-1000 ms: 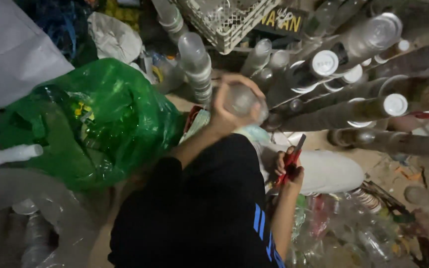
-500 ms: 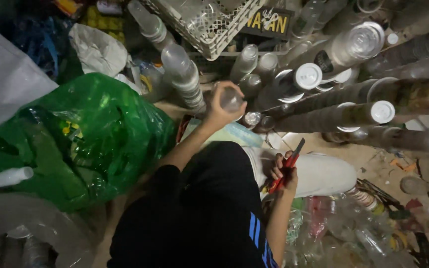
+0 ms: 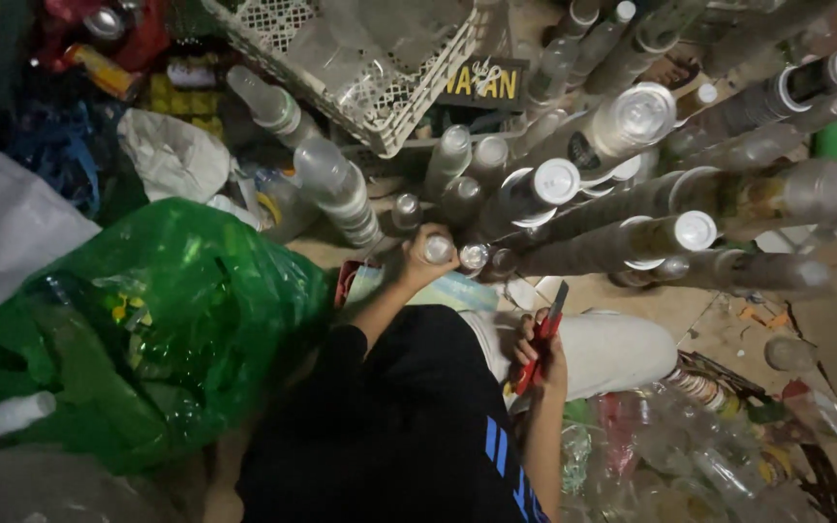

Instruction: Sorting and cleaning plastic cups for recycling by cutting off the rims.

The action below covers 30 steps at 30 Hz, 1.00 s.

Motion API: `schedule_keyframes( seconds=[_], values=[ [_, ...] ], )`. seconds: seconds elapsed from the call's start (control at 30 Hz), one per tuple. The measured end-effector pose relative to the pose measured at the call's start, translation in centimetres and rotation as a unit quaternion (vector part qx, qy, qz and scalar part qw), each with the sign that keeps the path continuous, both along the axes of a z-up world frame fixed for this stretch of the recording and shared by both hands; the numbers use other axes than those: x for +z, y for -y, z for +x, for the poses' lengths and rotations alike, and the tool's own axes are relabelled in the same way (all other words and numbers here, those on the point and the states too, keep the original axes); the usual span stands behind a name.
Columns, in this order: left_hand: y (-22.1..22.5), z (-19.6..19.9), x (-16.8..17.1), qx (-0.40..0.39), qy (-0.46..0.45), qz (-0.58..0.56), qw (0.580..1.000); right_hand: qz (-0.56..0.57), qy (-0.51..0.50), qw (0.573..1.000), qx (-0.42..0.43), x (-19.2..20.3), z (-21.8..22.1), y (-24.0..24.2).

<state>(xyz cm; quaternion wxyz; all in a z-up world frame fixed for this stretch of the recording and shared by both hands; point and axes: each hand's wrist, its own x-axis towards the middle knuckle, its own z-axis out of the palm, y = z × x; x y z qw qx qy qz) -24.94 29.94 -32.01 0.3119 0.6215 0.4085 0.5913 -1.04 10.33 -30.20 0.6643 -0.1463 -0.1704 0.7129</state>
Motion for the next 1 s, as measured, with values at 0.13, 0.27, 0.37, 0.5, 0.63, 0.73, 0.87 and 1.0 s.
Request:
schedule_keyframes(
  seconds=[0.13,0.27,0.37,0.5,0.63,0.73,0.87,1.0],
  values=[
    [-0.6,-1.1,-2.5,-0.012,-0.043,0.007,0.999,0.001,-0.009,1.000,-0.017,-0.4,-0.4,0.3],
    [-1.6,-1.3,-4.1,-0.029,-0.030,-0.004,0.999,-0.016,-0.008,1.000,-0.021,-1.9,-0.2,0.5],
    [-1.6,-1.9,-3.0,-0.049,-0.044,-0.033,0.997,-0.018,-0.058,0.998,-0.013,-0.6,-0.7,0.8],
    [-1.3,-1.8,-5.0,-0.059,-0.085,-0.039,0.994,-0.025,-0.087,0.996,-0.001,0.2,-0.8,0.8],
    [-2.1,-2.3,-3.6,-0.064,-0.052,0.012,0.997,-0.034,-0.104,0.994,-0.014,0.4,-1.1,0.9],
    [-3.2,-3.2,-2.3,-0.075,-0.094,-0.023,0.992,-0.034,-0.114,0.993,-0.007,-0.2,-0.9,0.8],
    [-3.0,-3.4,-2.2,-0.063,-0.125,-0.071,0.988,-0.026,-0.098,0.995,-0.013,0.1,-1.2,0.9],
    [-2.9,-3.0,0.2,-0.078,-0.065,-0.086,0.991,-0.053,-0.067,0.996,-0.023,-1.5,-0.8,1.5]
  ],
)
